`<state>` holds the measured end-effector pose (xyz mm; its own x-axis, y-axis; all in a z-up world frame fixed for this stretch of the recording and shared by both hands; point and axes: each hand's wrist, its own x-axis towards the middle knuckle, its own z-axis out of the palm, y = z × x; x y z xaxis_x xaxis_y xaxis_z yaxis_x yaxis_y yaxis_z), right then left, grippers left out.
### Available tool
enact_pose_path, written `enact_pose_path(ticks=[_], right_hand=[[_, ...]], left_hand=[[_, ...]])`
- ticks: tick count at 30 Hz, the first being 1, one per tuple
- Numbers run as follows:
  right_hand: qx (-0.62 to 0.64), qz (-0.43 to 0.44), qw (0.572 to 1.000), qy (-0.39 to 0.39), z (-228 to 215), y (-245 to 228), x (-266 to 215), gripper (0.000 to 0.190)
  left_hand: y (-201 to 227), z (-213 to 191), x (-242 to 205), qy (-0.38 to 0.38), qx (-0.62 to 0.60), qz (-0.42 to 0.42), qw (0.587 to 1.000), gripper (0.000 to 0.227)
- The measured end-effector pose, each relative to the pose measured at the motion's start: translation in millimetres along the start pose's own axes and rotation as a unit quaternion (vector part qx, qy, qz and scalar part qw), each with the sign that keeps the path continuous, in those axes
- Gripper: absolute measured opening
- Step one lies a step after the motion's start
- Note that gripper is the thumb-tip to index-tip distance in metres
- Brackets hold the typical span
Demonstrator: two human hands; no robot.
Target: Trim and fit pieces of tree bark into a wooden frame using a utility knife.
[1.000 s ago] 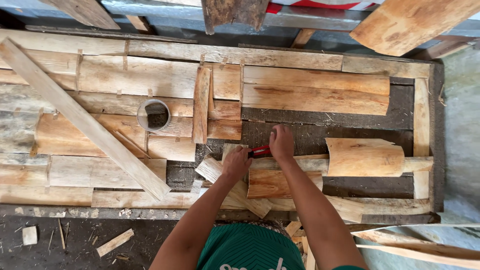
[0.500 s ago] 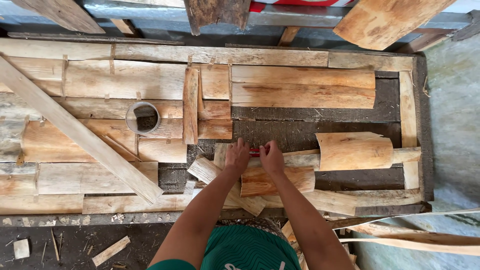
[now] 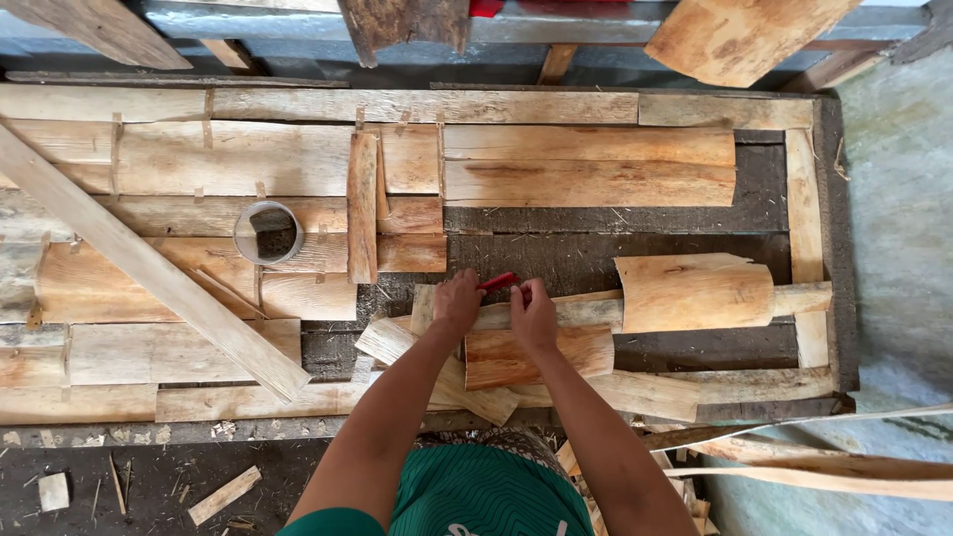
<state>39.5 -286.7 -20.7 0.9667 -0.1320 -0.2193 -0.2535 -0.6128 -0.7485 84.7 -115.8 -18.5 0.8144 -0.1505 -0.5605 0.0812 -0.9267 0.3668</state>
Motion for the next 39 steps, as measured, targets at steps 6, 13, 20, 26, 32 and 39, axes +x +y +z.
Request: enact_pose_path(ticks=[6, 13, 20, 26, 32, 39], right_hand=[[0.033, 0.009, 0.999, -0.029, 1.9, -2.8, -7.5, 0.029], [0.080, -0.035, 0.994, -0.059, 33.3, -40.9, 5.2, 0.039], [0.208, -0.014, 0.975, -0.082, 58.3, -89.9, 15.6, 0.046], [0.028, -0.072, 0.996, 0.049, 52.9, -112.4, 18.8, 0.053], [-0.326, -0.234, 0.916, 0.017, 30.9, -147.2, 18.3, 0.052], [-0.229, -0.050, 0.965, -0.121, 36.1, -114.4, 16.6, 0.023]], left_hand=[[-15.5, -4.9, -8.2, 0.172, -0.195, -0.032, 0.965, 0.028], [-45.9, 23.0, 25.2, 0.257, -0.481, 0.036, 0.837, 0.023], [-67.5, 23.6, 34.2, 0.107, -0.697, 0.027, 0.708, 0.016], [-76.6, -17.2, 0.6, 0.151, -0.538, 0.030, 0.829, 0.014], [-70.4, -45.6, -13.9, 0.124, -0.078, 0.108, 0.983, 0.012], [-75.1, -57.8, -21.6, 0.152, -0.030, 0.110, 0.982, 0.020]])
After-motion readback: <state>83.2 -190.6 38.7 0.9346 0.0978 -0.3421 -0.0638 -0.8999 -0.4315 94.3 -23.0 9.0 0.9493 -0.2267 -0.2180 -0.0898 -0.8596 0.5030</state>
